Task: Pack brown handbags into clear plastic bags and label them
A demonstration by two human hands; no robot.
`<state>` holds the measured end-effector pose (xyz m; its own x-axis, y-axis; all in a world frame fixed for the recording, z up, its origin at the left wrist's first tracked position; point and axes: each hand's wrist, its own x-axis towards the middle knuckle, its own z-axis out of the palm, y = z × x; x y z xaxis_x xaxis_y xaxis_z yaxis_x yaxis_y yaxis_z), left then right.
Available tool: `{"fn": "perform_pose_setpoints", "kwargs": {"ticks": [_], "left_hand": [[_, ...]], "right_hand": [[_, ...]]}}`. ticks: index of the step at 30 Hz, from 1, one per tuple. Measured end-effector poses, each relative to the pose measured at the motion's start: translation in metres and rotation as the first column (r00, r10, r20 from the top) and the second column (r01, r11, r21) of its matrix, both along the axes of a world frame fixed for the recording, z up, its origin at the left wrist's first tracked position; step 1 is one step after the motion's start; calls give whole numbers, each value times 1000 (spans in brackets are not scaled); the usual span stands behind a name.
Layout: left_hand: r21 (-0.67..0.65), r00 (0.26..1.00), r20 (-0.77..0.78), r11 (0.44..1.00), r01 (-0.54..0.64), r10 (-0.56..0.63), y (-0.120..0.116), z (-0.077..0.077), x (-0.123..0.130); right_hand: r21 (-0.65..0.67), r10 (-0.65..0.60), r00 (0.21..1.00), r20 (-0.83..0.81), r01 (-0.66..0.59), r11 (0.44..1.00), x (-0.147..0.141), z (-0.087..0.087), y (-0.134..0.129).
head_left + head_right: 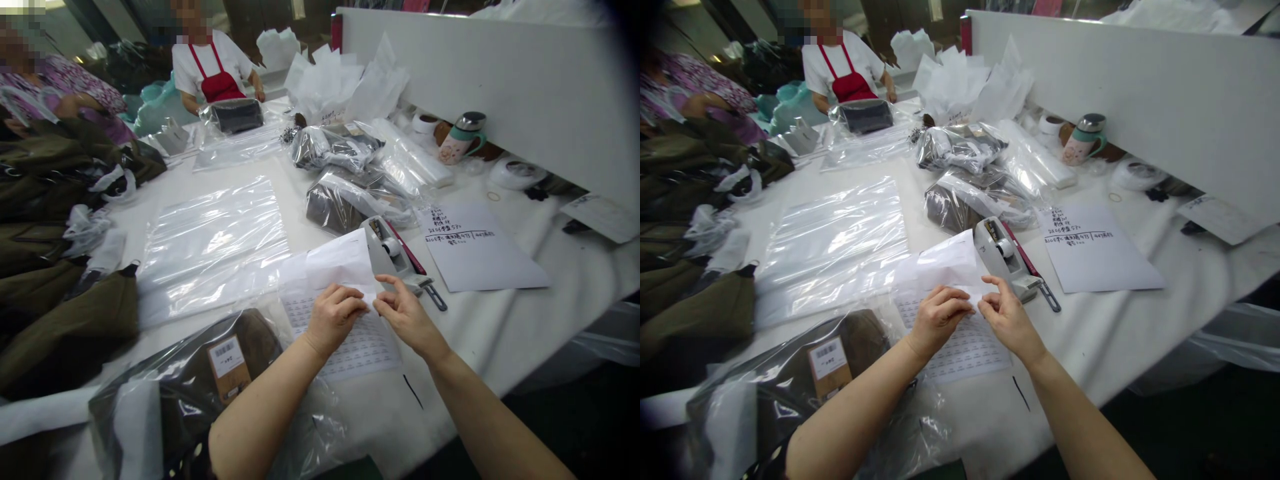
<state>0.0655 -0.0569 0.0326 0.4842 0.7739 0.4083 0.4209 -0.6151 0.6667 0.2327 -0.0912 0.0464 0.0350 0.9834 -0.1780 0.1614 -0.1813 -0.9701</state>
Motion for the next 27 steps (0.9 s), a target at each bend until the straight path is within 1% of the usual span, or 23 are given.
{"fn": "perform_pose_setpoints", "kwargs": {"ticks": [2, 3, 4, 5, 6, 7, 8, 9, 10, 11, 13, 15, 17, 18, 20, 23, 25, 27], "left_hand": [[15, 1000, 10, 999, 28, -28, 2, 1, -1], [20, 999, 24, 999, 43, -44, 2, 3, -2], [16, 998, 43, 998, 54, -55, 3, 6, -3], [-5, 996, 66, 998, 55, -55, 3, 11, -4], [-48, 995, 89, 998, 46, -41, 3, 16, -6], [-112, 994, 106, 993, 26, -14, 2, 23, -9], [-191, 993, 114, 982, -1, 24, 0, 31, -14], [-277, 992, 111, 960, -30, 63, -3, 39, -20], [-361, 990, 103, 931, -53, 97, -7, 48, -28], [-435, 988, 95, 898, -68, 121, -12, 56, -37], [-542, 984, 86, 836, -83, 154, -24, 70, -57], [-587, 980, 68, 802, -113, 187, -37, 81, -78], [-574, 979, 18, 804, -158, 205, -52, 91, -99], [-546, 978, -18, 818, -182, 206, -60, 96, -109], [-456, 974, -100, 861, -225, 201, -78, 105, -127], [-283, 953, -209, 919, -274, 219, -107, 117, -152], [-215, 939, -240, 929, -300, 248, -128, 123, -168], [-203, 928, -230, 918, -341, 294, -148, 126, -183]], "right_hand": [[-20, -7, 1000, -10, 7, 1000, 3, -4, 2], [-26, -19, 1000, 17, 19, 999, 4, -6, 3], [-8, -45, 996, 83, 46, 999, 6, -7, 4], [43, -86, 978, 189, 80, 996, 7, -6, 5], [126, -146, 938, 316, 111, 986, 7, -4, 5], [225, -215, 876, 431, 126, 966, 7, -1, 4], [316, -277, 815, 509, 122, 941, 5, 4, 3], [373, -305, 779, 547, 100, 923, 2, 10, 1], [387, -288, 783, 551, 66, 920, -2, 16, -2], [367, -229, 818, 527, 24, 930, -8, 22, -5], [290, -55, 897, 439, -83, 953, -21, 32, -10], [235, 104, 933, 344, -192, 953, -38, 42, -15], [217, 229, 929, 290, -296, 930, -57, 54, -19], [220, 285, 914, 290, -353, 909, -68, 60, -21], [246, 361, 861, 358, -460, 853, -92, 74, -27], [296, 395, 742, 542, -608, 736, -131, 93, -39], [306, 413, 651, 637, -705, 640, -158, 99, -49], [301, 438, 575, 691, -780, 548, -181, 100, -60]]}}
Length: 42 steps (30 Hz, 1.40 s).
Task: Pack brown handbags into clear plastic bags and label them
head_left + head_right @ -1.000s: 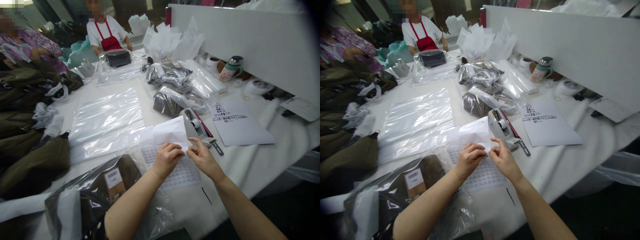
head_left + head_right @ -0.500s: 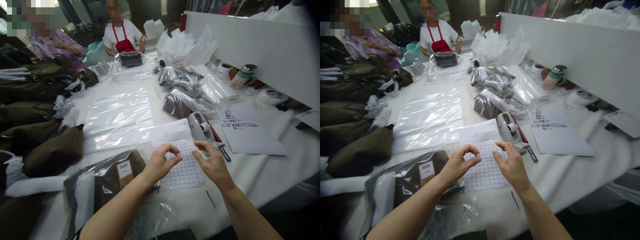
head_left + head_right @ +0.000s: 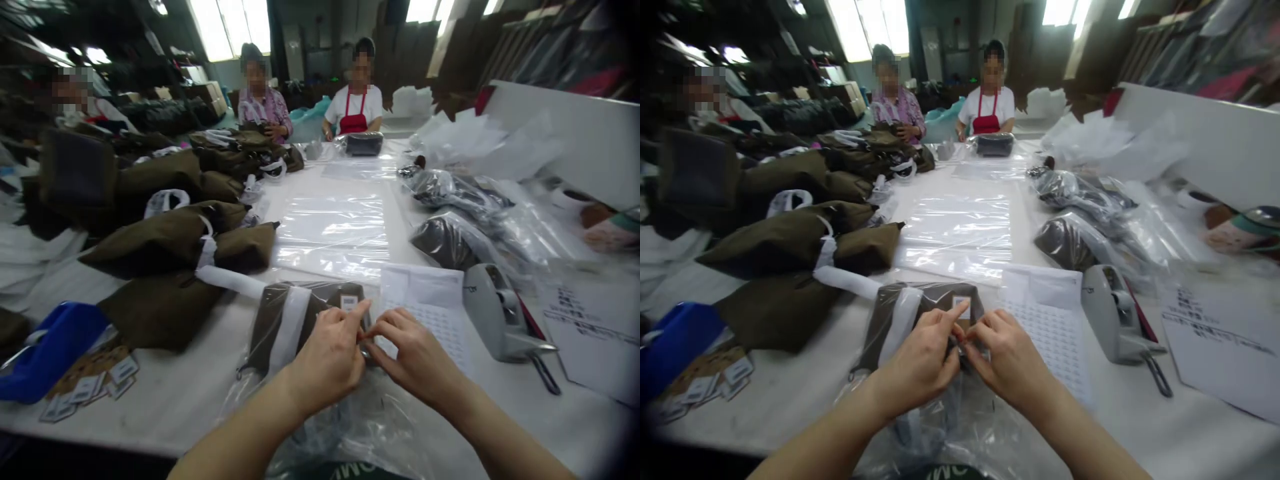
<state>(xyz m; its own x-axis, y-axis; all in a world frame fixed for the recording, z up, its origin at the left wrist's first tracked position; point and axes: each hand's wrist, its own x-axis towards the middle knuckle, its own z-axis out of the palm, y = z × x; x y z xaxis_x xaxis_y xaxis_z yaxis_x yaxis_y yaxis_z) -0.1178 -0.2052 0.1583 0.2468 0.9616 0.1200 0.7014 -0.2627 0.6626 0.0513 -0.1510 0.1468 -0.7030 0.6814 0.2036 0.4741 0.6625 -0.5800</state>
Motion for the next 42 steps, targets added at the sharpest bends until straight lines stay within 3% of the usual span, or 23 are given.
{"fn": "perform_pose_setpoints", "kwargs": {"ticks": [5, 7, 8, 9, 11, 13, 14, 16, 18, 22, 27, 30, 31, 32, 33, 34, 35, 36, 37, 39, 41, 42], "left_hand": [[-36, 966, 153, 978, -207, 210, -39, -7, -45], [14, 916, 199, 934, -358, 348, -47, -15, -67], [62, 889, 198, 900, -432, 413, -49, -19, -79], [114, 868, 178, 866, -487, 464, -51, -24, -90], [192, 854, 93, 832, -521, 513, -52, -36, -110], [205, 861, 1, 843, -498, 509, -51, -50, -125], [196, 865, -31, 852, -486, 501, -52, -57, -130], [199, 864, -54, 853, -482, 500, -52, -70, -138], [240, 855, -40, 836, -494, 517, -52, -81, -144], [338, 858, -16, 811, -478, 513, -48, -95, -155], [406, 899, -101, 842, -354, 426, -37, -103, -164], [428, 909, -200, 867, -256, 367, -33, -109, -168], [427, 908, -226, 874, -233, 353, -33, -111, -169], [423, 907, -247, 880, -217, 342, -32, -113, -171], [416, 905, -262, 886, -206, 334, -30, -115, -172], [409, 905, -271, 890, -199, 327, -29, -116, -172], [403, 907, -275, 894, -194, 320, -26, -117, -173], [399, 909, -273, 897, -190, 314, -24, -117, -173], [396, 914, -265, 899, -186, 306, -23, -115, -173], [389, 928, -225, 901, -193, 296, -24, -112, -175], [355, 925, -121, 886, -299, 361, -40, -109, -179], [299, 899, -45, 865, -404, 435, -55, -110, -181]], "right_hand": [[1, 99, 995, 3, -99, 995, -51, 3, -16], [-173, 25, 998, -56, -34, 984, -73, 7, -14], [-325, -33, 995, -95, 0, 946, -86, 7, -10], [-500, -96, 986, -134, 17, 866, -100, 7, -6], [-806, -196, 962, -188, -37, 591, -128, 4, 6], [-944, -237, 954, -185, -106, 314, -157, -4, 18], [-970, -237, 960, -151, -98, 223, -169, -9, 24], [-990, -215, 975, -53, -23, 137, -188, -17, 33], [-990, -198, 979, 40, 66, 125, -200, -23, 39], [-978, -183, 973, 138, 164, 133, -207, -28, 43], [-969, -163, 973, 163, 189, 158, -208, -31, 41], [-958, -118, 979, 166, 188, 217, -208, -31, 42], [-943, -77, 980, 183, 197, 268, -208, -30, 42], [-913, -16, 978, 209, 201, 354, -207, -28, 42], [-854, 50, 968, 246, 192, 484, -207, -25, 42], [-740, 97, 949, 299, 166, 652, -207, -22, 41], [-562, 124, 921, 369, 115, 819, -207, -19, 40], [-347, 132, 884, 449, 36, 937, -207, -17, 37], [-143, 127, 838, 531, -60, 988, -207, -14, 34], [90, 109, 724, 681, -231, 969, -207, -10, 29], [122, 117, 639, 760, -318, 940, -207, -5, 25], [132, 127, 648, 751, -335, 933, -207, -2, 24]]}}
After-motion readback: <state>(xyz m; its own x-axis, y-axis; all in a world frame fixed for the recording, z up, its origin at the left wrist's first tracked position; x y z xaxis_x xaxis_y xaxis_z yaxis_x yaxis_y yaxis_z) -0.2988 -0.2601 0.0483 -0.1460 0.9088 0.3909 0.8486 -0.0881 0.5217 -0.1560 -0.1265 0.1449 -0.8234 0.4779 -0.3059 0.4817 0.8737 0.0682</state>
